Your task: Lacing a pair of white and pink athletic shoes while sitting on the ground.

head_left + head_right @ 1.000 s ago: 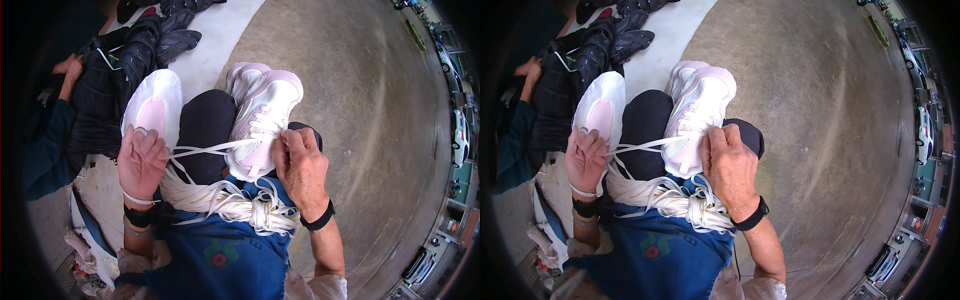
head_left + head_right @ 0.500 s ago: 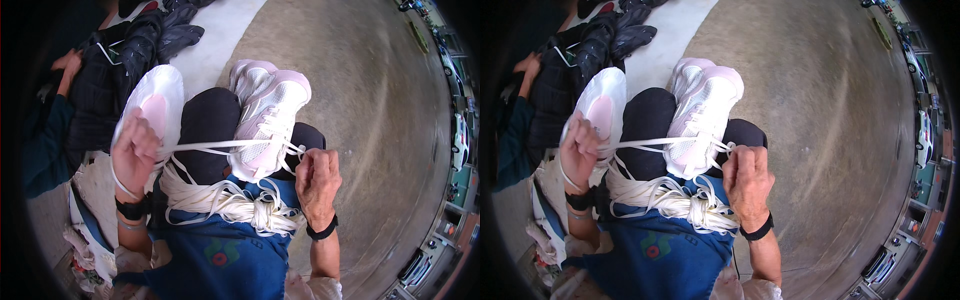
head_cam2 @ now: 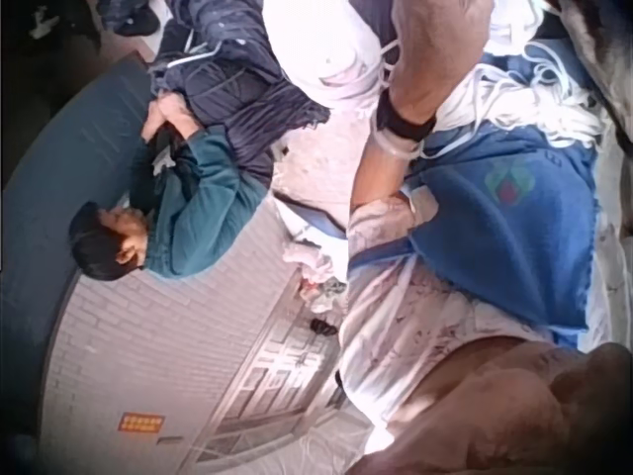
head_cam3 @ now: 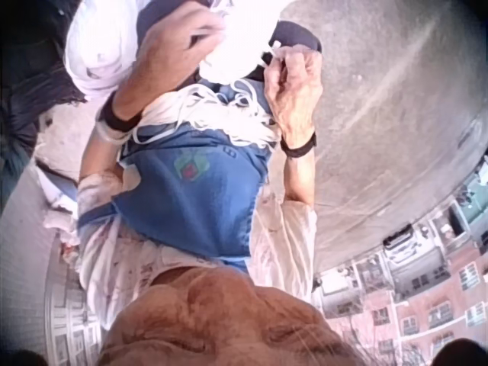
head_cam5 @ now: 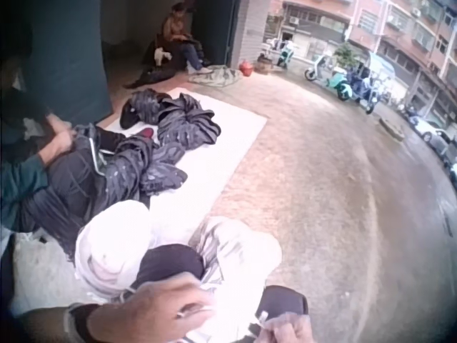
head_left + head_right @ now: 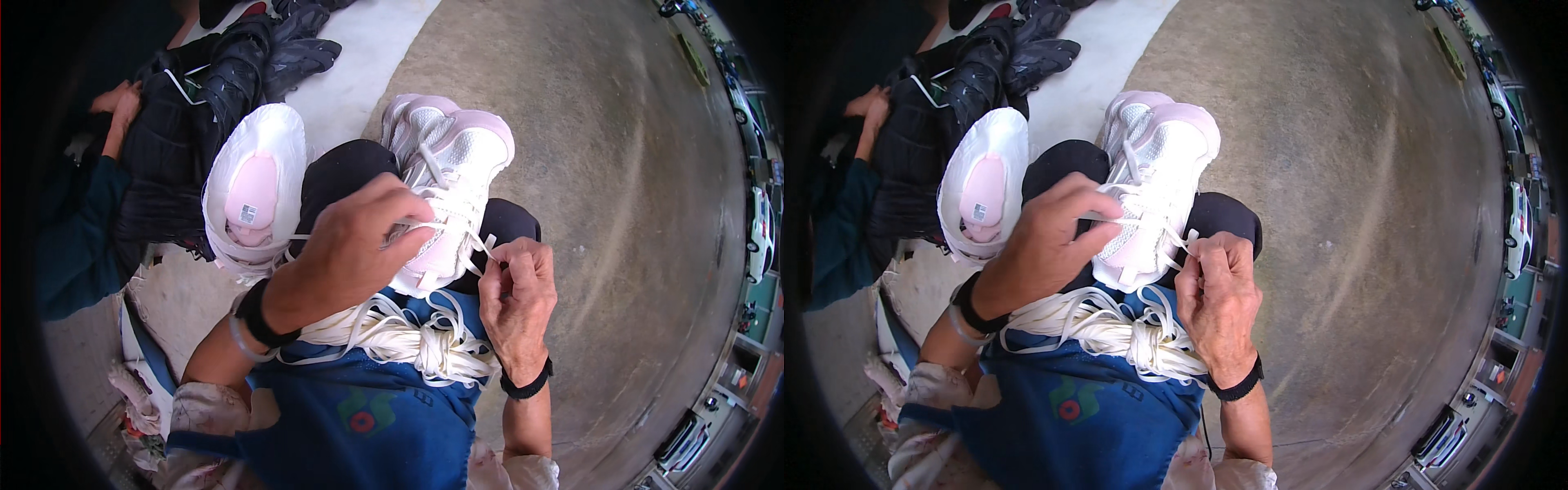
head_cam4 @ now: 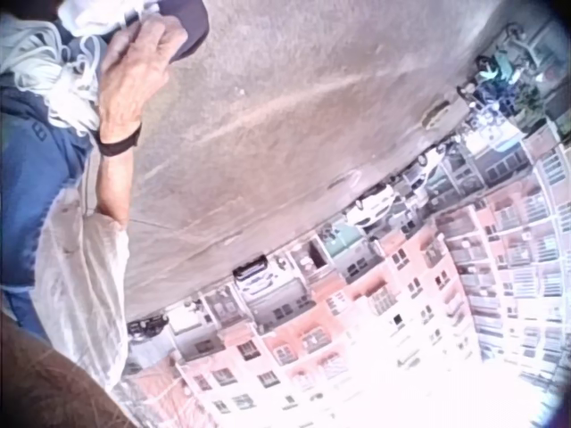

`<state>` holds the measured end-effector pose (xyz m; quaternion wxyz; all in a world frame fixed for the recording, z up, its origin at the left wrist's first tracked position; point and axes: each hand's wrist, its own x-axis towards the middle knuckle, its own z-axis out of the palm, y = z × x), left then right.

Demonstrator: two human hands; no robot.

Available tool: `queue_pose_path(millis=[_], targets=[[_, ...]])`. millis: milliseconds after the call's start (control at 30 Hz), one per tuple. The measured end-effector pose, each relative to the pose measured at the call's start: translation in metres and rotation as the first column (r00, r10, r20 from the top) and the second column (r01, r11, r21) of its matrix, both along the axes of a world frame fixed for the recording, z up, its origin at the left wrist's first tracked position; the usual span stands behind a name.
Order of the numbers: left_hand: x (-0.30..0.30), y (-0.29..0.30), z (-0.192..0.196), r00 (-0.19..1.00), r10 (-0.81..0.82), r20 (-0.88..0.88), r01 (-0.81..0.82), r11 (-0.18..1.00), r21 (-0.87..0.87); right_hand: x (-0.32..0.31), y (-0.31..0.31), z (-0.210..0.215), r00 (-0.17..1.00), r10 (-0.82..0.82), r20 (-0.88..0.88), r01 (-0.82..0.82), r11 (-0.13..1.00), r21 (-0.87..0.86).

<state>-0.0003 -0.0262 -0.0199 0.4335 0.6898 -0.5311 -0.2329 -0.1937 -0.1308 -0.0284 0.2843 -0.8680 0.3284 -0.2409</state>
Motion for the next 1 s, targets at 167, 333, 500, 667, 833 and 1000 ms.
queue_pose_path(millis=[167,333,500,667,833,1000], targets=[[-0.005,-0.011,0.0,0.985,-0.039,0.167,0.022,0.994,0.105,0.004,-0.003,0.002,0.998,-0.006,0.065,0.003,0.999,0.045],[-0.004,-0.016,0.003,0.981,-0.063,0.181,0.041,0.992,0.12,0.009,-0.009,0.005,0.995,-0.011,0.102,0.005,0.998,0.062],[0.006,-0.016,0.004,0.962,-0.149,0.229,0.103,0.974,0.202,0.009,-0.007,0.003,0.994,0.003,0.108,-0.015,0.995,0.104],[0.017,-0.014,0.01,0.977,-0.193,0.093,0.156,0.94,0.304,0.009,-0.005,0.007,0.999,-0.027,0.023,0.023,0.986,0.166],[0.009,-0.021,0.02,0.988,-0.156,-0.024,0.153,0.909,0.389,0.01,-0.006,0.001,0.998,-0.006,0.058,-0.002,0.99,0.141],[0.006,-0.023,0.009,0.943,-0.183,0.278,0.154,0.98,0.123,0.013,-0.008,0.003,0.997,0.037,0.061,-0.043,0.995,0.086]])
